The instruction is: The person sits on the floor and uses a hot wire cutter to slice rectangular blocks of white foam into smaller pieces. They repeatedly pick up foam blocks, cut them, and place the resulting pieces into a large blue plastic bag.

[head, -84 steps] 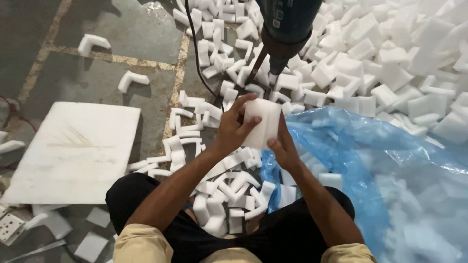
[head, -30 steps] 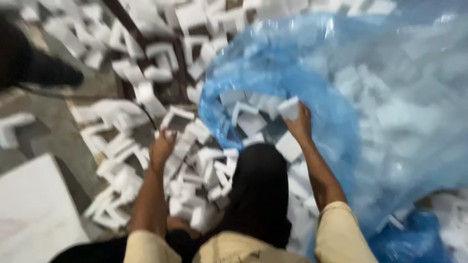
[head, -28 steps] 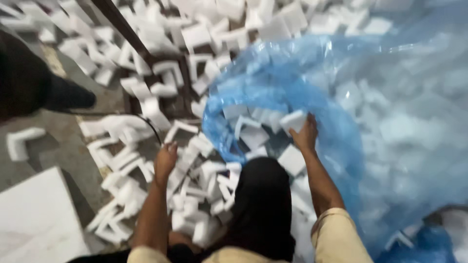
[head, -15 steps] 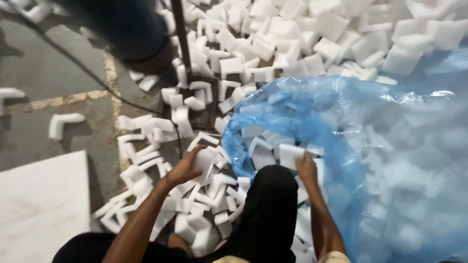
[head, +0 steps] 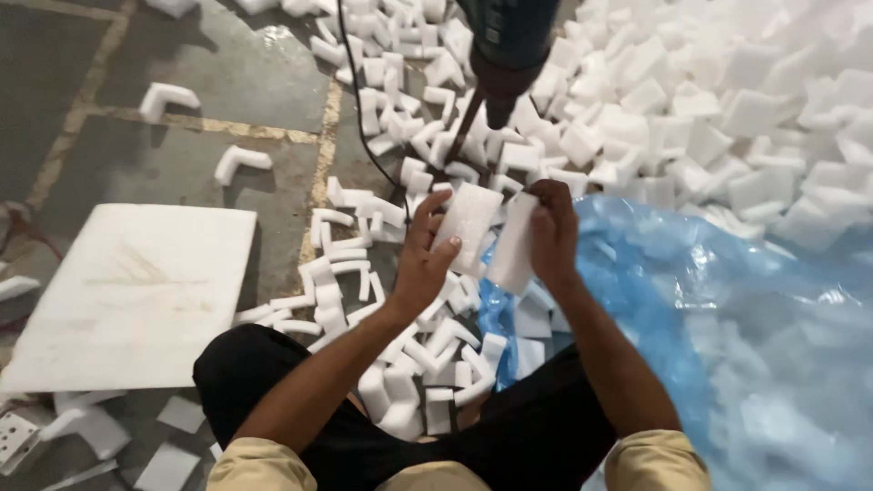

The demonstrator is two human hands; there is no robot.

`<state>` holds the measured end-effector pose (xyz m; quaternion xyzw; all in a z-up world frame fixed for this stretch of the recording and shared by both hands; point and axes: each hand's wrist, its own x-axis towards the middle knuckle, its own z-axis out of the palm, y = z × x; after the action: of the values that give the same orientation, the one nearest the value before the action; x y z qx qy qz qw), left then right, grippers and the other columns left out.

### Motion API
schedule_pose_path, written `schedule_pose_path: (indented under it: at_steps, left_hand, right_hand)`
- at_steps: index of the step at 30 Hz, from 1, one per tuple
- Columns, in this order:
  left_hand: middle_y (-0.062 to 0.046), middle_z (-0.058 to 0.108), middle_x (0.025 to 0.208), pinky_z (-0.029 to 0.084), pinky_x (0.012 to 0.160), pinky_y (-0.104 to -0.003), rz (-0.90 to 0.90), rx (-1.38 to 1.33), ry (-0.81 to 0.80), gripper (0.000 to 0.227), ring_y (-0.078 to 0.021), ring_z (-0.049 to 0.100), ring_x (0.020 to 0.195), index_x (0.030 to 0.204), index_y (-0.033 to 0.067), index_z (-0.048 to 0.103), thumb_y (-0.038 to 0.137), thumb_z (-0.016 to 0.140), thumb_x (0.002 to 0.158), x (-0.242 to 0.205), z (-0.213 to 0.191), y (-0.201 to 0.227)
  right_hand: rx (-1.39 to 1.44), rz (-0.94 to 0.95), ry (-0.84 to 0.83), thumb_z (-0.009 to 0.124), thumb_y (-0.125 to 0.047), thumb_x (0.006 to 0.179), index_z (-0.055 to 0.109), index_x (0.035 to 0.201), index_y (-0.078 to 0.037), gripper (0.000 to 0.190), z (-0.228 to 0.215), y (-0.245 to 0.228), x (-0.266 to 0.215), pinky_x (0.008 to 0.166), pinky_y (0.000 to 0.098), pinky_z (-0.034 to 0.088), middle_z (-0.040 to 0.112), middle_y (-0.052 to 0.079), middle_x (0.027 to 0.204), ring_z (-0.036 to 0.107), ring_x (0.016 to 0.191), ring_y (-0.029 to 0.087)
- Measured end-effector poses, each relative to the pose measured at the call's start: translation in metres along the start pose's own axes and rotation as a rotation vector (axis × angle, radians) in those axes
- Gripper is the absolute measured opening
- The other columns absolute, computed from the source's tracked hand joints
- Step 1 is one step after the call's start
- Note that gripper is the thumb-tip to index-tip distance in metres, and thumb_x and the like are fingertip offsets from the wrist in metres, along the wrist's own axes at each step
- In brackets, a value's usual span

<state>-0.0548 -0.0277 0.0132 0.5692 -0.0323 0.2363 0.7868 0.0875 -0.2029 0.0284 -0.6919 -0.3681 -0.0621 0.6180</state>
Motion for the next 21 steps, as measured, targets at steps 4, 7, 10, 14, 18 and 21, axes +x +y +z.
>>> schedule_pose_path:
  at_steps: [4, 7, 10, 14, 18, 21]
  left_hand:
    - [-0.020, 0.061, 0.133, 0.046, 0.107, -0.037, 0.118, 0.211, 0.018, 0.056, -0.0248, 0.059, 0.122, 0.154, 0.0031, 0.039, 0.008, 0.052, 0.100, -0.009, 0.005, 0.007]
    - [-0.022, 0.065, 0.127, 0.050, 0.103, -0.040, 0.127, 0.372, 0.016, 0.056, -0.0290, 0.065, 0.116, 0.152, 0.0008, 0.039, 0.022, 0.055, 0.103, -0.004, 0.002, 0.005]
    - [-0.023, 0.067, 0.121, 0.052, 0.099, -0.041, 0.130, 0.465, 0.014, 0.059, -0.0313, 0.068, 0.111, 0.151, -0.0006, 0.038, 0.030, 0.055, 0.104, 0.004, -0.002, -0.003]
    - [-0.025, 0.065, 0.129, 0.049, 0.105, -0.040, 0.139, 0.483, 0.049, 0.057, -0.0327, 0.066, 0.120, 0.151, -0.0025, 0.040, 0.029, 0.053, 0.105, 0.024, -0.003, -0.018]
    - [-0.022, 0.061, 0.137, 0.042, 0.111, -0.037, 0.047, 0.330, 0.095, 0.047, -0.0281, 0.059, 0.128, 0.149, -0.0029, 0.044, 0.017, 0.047, 0.106, 0.058, -0.001, -0.030]
    - [-0.020, 0.058, 0.142, 0.039, 0.113, -0.034, 0.063, 0.218, 0.106, 0.043, -0.0245, 0.054, 0.131, 0.148, -0.0027, 0.046, 0.011, 0.045, 0.107, 0.090, -0.003, -0.041]
  right_hand:
    - [0.020, -0.073, 0.171, 0.050, -0.012, 0.109, 0.050, 0.125, -0.002, 0.019, 0.052, 0.018, -0.017, 0.101, 0.0320, 0.045, 0.056, 0.010, 0.121, 0.052, 0.110, 0.017]
    - [0.156, 0.170, 0.124, 0.044, -0.027, 0.112, 0.047, 0.140, -0.003, 0.038, 0.060, 0.020, -0.043, 0.104, 0.0335, 0.044, 0.052, 0.011, 0.128, 0.049, 0.115, 0.018]
    - [0.303, 0.230, -0.020, 0.043, -0.035, 0.107, 0.029, 0.154, -0.005, 0.058, 0.060, 0.021, -0.050, 0.116, 0.0369, 0.034, 0.039, 0.013, 0.150, 0.039, 0.138, 0.023]
    - [0.584, 0.354, -0.132, 0.044, -0.037, 0.101, 0.013, 0.167, -0.012, 0.076, 0.063, 0.022, -0.039, 0.125, 0.0400, 0.026, 0.028, 0.014, 0.166, 0.033, 0.152, 0.027]
    - [0.972, 0.471, -0.088, 0.040, -0.032, 0.105, 0.016, 0.166, -0.018, 0.067, 0.055, 0.027, -0.017, 0.126, 0.0407, 0.025, 0.033, 0.010, 0.165, 0.036, 0.150, 0.026]
    - [1.196, 0.515, 0.006, 0.038, -0.029, 0.109, 0.026, 0.166, -0.013, 0.060, 0.056, 0.049, 0.016, 0.127, 0.0408, 0.030, 0.043, 0.008, 0.161, 0.042, 0.147, 0.025]
